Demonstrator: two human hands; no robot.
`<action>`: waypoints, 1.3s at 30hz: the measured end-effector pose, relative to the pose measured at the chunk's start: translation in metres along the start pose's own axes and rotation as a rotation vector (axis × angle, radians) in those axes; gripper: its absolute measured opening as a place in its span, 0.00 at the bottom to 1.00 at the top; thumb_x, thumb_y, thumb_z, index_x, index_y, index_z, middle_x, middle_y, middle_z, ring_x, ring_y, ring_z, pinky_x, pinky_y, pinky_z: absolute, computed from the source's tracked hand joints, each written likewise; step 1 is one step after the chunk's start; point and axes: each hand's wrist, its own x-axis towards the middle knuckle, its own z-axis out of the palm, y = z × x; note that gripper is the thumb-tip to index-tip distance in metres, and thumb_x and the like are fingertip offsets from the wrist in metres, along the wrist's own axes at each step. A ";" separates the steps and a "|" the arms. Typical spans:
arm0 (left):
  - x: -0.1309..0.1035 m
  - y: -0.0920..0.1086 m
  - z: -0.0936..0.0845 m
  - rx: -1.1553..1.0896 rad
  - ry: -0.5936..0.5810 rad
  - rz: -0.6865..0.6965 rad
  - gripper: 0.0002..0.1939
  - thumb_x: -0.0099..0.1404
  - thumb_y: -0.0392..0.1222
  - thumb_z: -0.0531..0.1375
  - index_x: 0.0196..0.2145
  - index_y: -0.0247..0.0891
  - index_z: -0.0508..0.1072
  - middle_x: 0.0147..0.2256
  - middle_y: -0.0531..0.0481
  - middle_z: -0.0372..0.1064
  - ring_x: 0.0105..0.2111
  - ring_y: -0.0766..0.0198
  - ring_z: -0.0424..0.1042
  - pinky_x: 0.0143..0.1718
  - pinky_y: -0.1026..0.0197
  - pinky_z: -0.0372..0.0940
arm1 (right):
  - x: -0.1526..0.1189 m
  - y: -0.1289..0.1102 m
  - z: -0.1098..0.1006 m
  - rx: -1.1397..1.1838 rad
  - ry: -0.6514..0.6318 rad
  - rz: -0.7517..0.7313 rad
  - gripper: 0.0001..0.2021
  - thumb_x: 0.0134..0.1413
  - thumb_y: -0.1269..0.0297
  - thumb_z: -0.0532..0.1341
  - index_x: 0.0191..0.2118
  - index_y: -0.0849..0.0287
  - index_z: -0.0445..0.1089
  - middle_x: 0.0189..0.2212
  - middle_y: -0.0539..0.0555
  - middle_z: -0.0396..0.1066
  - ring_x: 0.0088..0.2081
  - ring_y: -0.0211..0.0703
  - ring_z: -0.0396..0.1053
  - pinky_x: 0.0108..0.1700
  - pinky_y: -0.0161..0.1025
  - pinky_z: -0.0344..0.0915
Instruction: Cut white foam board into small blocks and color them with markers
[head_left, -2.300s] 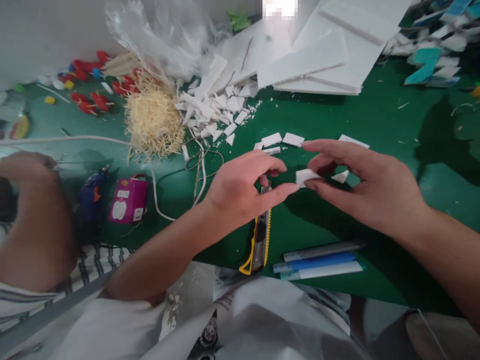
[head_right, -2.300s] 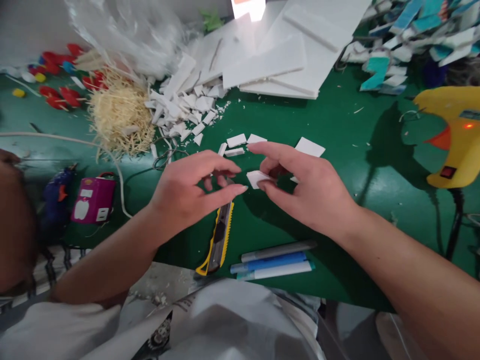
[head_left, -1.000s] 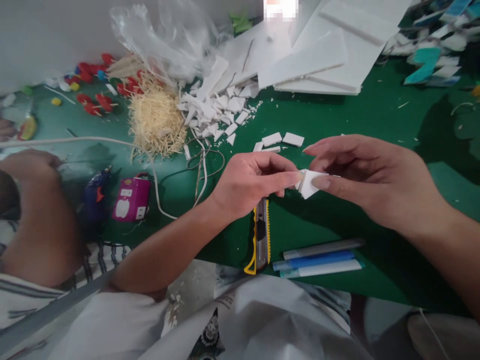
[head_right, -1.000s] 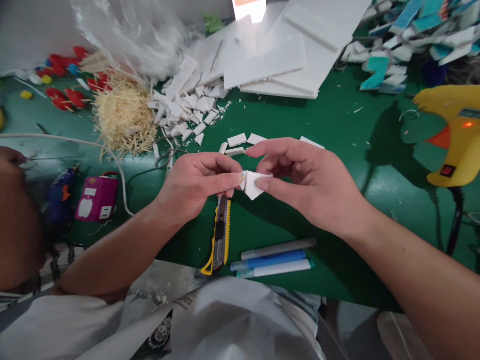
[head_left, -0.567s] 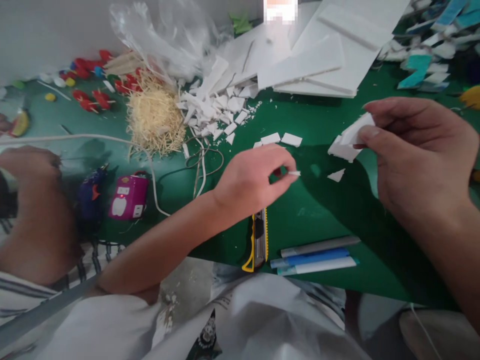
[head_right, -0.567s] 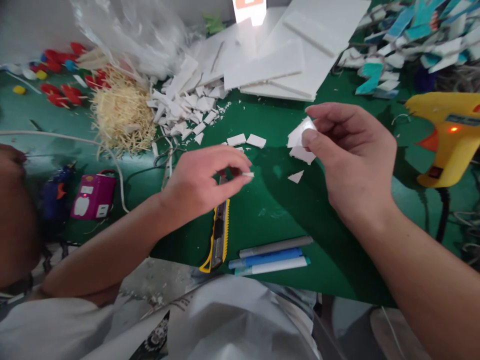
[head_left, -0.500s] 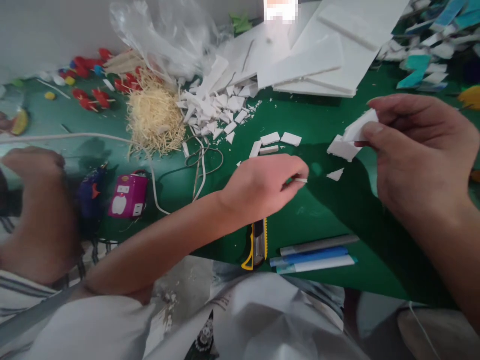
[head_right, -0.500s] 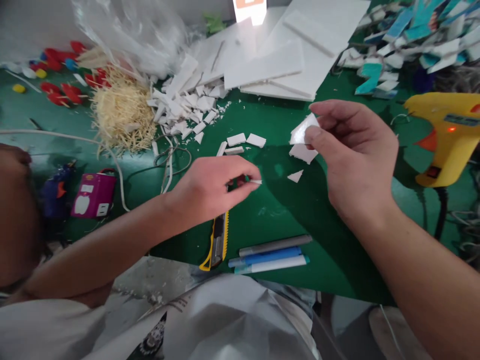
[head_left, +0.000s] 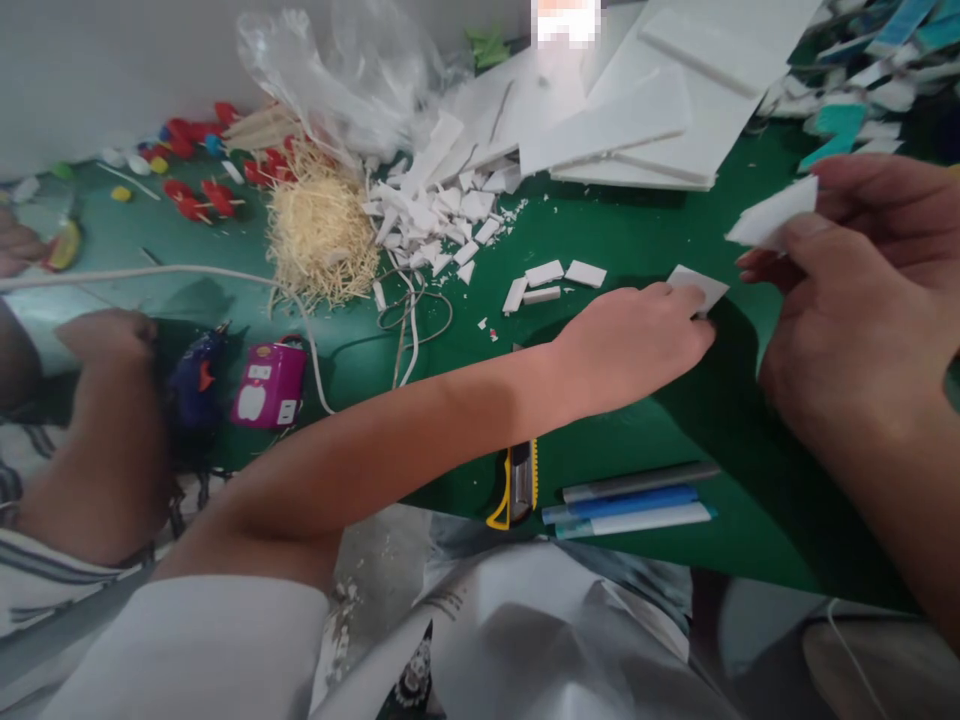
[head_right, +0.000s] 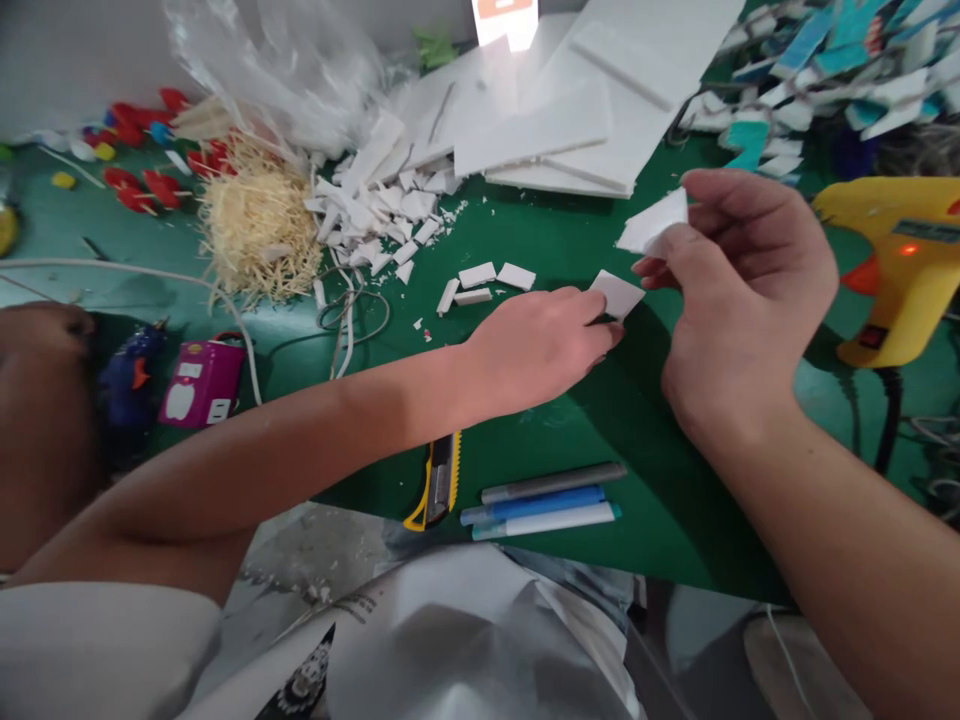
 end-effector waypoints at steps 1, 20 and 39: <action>0.001 -0.001 0.000 -0.008 0.008 0.012 0.19 0.74 0.24 0.53 0.50 0.33 0.82 0.47 0.35 0.79 0.51 0.47 0.80 0.41 0.53 0.70 | 0.000 0.000 0.000 -0.003 -0.006 0.011 0.09 0.46 0.72 0.68 0.35 0.52 0.79 0.26 0.48 0.69 0.26 0.37 0.70 0.31 0.42 0.73; -0.087 -0.133 -0.044 0.007 0.361 -0.493 0.11 0.73 0.39 0.59 0.45 0.49 0.82 0.43 0.51 0.78 0.42 0.58 0.69 0.46 0.47 0.67 | -0.010 -0.015 0.000 -0.091 -0.365 0.276 0.11 0.44 0.75 0.74 0.34 0.53 0.84 0.31 0.48 0.80 0.29 0.37 0.77 0.37 0.40 0.80; -0.069 -0.038 -0.007 -1.084 0.495 -0.584 0.11 0.64 0.34 0.70 0.45 0.39 0.84 0.33 0.54 0.80 0.31 0.70 0.76 0.35 0.67 0.74 | -0.016 -0.014 -0.009 -0.106 -0.731 0.251 0.18 0.50 0.70 0.71 0.48 0.46 0.83 0.39 0.47 0.82 0.35 0.40 0.80 0.43 0.42 0.82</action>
